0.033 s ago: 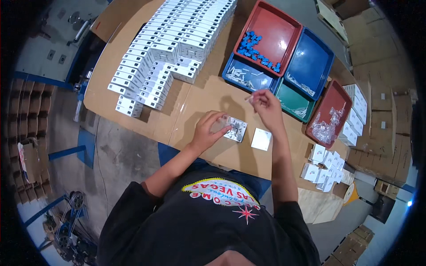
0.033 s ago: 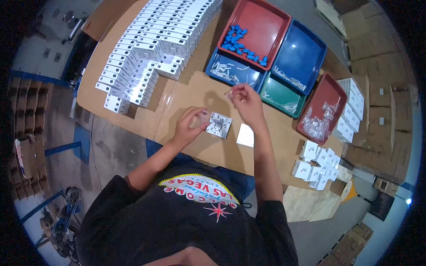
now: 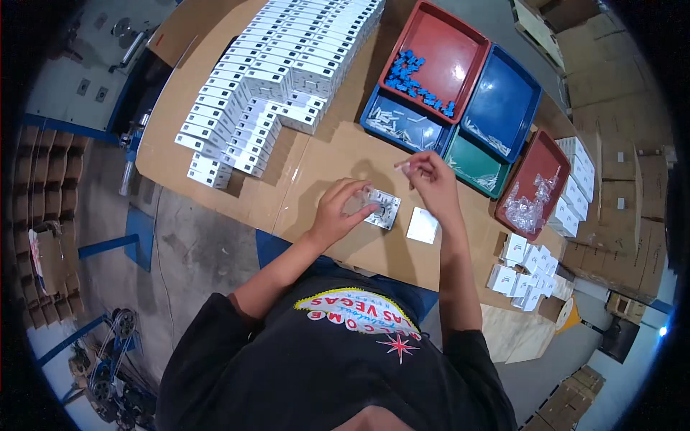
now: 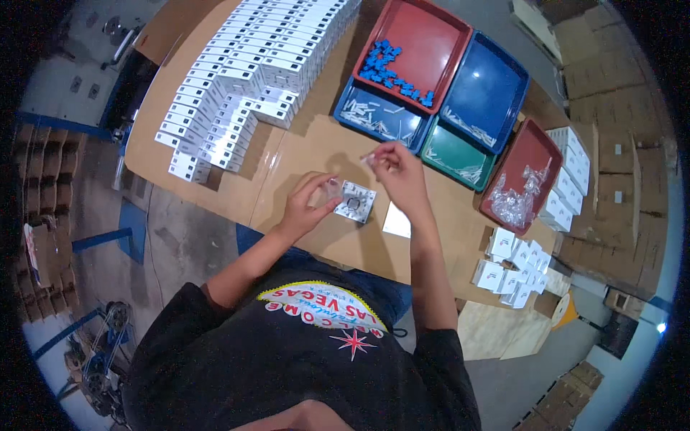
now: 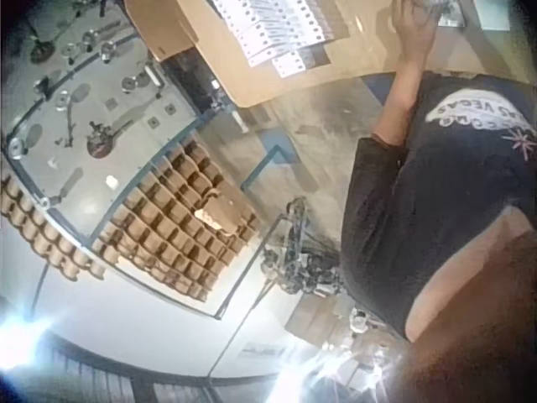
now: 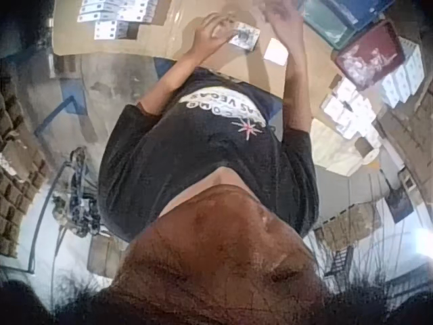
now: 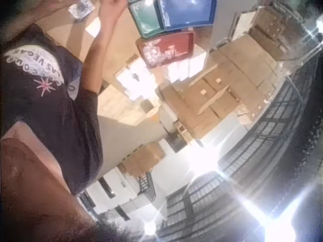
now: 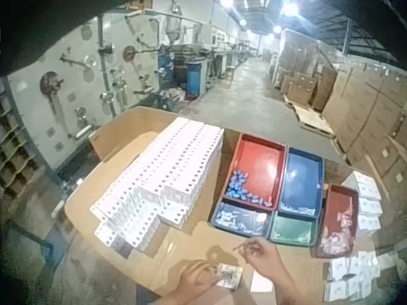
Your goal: Packaging small electronic components and hardware into white boxes at a workstation.
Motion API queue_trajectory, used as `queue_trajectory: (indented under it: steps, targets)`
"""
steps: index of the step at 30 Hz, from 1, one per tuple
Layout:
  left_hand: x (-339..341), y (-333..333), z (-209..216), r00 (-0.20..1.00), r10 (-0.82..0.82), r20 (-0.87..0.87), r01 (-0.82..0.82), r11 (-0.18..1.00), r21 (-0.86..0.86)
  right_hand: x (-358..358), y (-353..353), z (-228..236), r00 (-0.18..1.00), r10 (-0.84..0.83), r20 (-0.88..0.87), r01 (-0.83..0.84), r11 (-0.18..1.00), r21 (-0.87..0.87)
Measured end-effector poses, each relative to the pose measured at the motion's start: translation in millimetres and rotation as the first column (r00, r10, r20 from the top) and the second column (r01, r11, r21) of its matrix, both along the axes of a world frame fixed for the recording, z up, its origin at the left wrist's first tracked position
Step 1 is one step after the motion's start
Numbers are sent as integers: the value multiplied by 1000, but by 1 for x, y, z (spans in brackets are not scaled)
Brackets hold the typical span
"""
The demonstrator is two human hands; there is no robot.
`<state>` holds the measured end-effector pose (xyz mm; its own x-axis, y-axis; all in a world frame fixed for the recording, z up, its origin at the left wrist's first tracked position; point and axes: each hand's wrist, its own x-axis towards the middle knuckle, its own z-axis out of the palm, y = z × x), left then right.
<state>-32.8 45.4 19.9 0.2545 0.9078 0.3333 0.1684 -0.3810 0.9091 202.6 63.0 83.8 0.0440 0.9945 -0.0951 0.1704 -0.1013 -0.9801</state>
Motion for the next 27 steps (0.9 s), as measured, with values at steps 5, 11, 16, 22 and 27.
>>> queue_trajectory:
  steps: [5, 11, 16, 22, 27]
  targets:
    - [7, -1, 25, 997, -78, 7, 77, 993, 88, -17, -41, 36, 991, 81, 103, -90, 991, 94]
    - [12, -5, 36, 994, -97, -48, 103, 984, 145, -37, -58, 63, 941, 72, 330, -128, 980, 151]
    - [12, -7, 39, 995, -86, -42, 93, 972, 214, -41, -65, 65, 937, 68, 343, -120, 984, 131]
    - [8, -8, 44, 992, -120, -51, 128, 966, 224, -44, -72, 70, 903, 113, 415, -176, 978, 117]
    - [11, -9, 44, 987, -125, -98, 143, 966, 214, -40, -73, 62, 933, 142, 331, -159, 987, 24]
